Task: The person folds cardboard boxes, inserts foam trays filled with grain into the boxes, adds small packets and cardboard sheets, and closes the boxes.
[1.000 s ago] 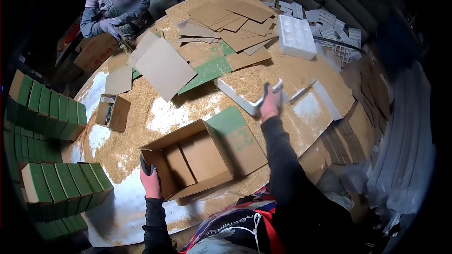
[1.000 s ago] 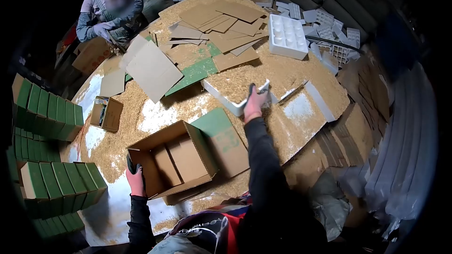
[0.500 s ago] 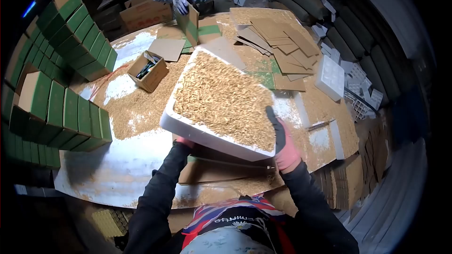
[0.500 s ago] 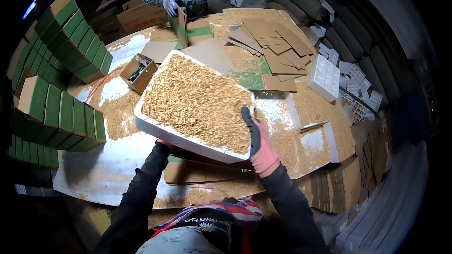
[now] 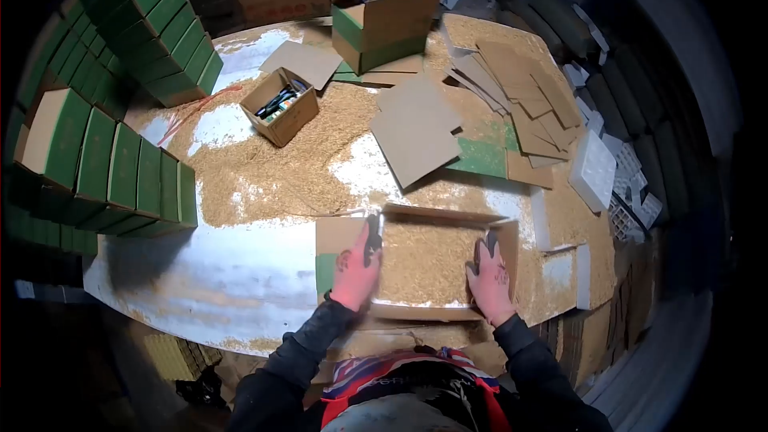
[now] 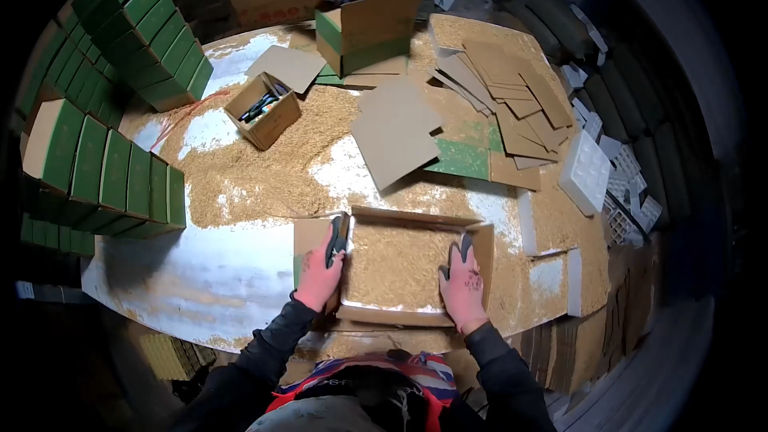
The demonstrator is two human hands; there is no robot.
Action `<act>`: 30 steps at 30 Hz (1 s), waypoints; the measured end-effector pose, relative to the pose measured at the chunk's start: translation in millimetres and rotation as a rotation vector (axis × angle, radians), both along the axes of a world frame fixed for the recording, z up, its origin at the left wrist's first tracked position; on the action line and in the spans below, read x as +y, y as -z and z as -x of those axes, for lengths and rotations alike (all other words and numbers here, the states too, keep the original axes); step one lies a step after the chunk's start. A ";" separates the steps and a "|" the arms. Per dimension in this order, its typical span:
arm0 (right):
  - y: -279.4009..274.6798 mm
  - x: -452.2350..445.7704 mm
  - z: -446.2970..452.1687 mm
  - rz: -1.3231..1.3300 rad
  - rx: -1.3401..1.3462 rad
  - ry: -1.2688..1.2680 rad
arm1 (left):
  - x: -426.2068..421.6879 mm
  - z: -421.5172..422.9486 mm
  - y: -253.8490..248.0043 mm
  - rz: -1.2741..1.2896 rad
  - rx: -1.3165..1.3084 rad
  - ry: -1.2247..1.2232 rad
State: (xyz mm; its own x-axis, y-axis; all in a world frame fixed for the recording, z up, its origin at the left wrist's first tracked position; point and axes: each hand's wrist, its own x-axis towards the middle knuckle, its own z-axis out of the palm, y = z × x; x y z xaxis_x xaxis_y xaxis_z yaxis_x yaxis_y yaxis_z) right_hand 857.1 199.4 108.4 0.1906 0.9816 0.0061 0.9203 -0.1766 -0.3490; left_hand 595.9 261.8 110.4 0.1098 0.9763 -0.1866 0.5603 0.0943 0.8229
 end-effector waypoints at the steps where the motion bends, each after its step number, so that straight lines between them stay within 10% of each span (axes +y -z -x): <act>1: -19.2 7.7 6.5 -0.075 -0.191 -0.171 | -5.8 5.1 4.5 -0.054 -0.007 0.026; 4: -82.5 72.2 0.8 -0.251 -0.268 -0.286 | 57.5 37.4 5.1 -0.019 -0.212 0.034; 6: -83.2 149.9 -0.1 -0.159 0.320 -0.021 | 158.4 62.8 13.2 -0.314 0.003 -0.109; 10: 60.1 285.2 -70.4 0.192 0.319 -0.118 | 379.8 150.4 63.9 -0.310 0.877 -0.261; 14: 132.1 309.3 -83.6 0.332 0.805 0.094 | 431.1 191.0 116.7 -0.144 1.065 -0.180; 24: -39.9 228.0 -74.9 0.028 0.829 0.087 | 401.8 216.3 77.3 -0.376 0.342 -0.578; 26: -62.9 192.6 -75.7 -0.219 0.754 0.149 | 381.2 209.3 39.0 -0.513 -0.532 -0.497; 28: -76.2 156.5 -94.6 -0.390 0.693 0.227 | 317.9 142.3 -26.1 -0.704 -0.817 -0.513; 30: -100.8 123.8 -81.6 -0.700 0.546 0.186 | 218.3 41.4 -68.5 -0.859 -0.464 -0.317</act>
State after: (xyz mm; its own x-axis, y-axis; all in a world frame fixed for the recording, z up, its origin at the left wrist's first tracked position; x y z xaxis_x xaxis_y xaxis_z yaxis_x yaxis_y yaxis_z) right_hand 938.6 323.2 209.2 0.4976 0.7406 0.4516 0.5728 0.1104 -0.8122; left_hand 554.5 480.0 178.9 -0.2932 0.7570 0.5839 0.2214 -0.5404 0.8118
